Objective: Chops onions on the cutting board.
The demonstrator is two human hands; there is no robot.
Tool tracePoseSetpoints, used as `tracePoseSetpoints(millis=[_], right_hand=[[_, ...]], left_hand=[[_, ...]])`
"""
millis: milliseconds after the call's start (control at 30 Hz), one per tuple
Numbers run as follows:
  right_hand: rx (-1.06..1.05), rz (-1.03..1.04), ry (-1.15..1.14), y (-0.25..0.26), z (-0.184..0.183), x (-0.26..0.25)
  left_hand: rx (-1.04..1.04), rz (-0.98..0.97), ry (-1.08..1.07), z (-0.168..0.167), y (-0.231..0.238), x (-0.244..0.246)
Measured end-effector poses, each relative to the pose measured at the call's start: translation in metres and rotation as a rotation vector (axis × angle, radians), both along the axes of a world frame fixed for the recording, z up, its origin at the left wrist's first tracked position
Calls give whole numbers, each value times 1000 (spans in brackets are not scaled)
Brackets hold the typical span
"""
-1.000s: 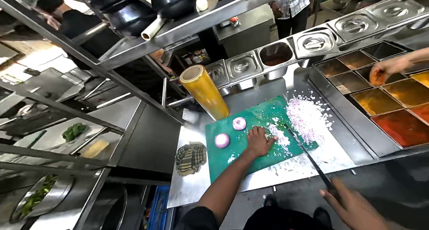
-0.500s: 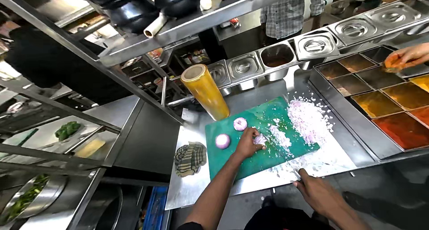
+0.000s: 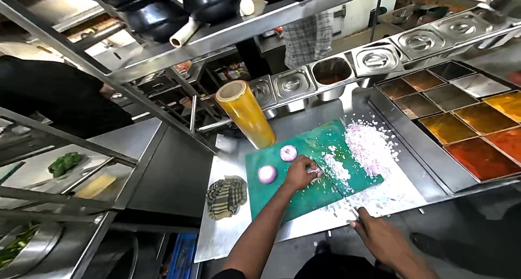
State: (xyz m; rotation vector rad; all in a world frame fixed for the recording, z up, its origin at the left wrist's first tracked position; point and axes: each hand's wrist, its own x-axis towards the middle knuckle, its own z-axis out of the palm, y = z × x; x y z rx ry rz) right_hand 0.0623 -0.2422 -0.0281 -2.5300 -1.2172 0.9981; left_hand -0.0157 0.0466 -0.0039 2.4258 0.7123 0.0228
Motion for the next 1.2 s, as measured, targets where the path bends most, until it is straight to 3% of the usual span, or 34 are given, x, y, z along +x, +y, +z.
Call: tracePoseSetpoints(millis=[300, 500, 933, 1200], right_hand=[[-15, 17, -17, 3, -2, -1], [3, 75, -2, 10, -2, -4], [-27, 37, -40, 12, 0, -3], [-27, 21, -55, 14, 8, -12]], left_hand=[[6, -33, 67, -2, 1, 4], [10, -84, 227, 3, 4, 13], [-39, -108, 78, 4, 8, 3], [9, -116, 297, 13, 5, 16]])
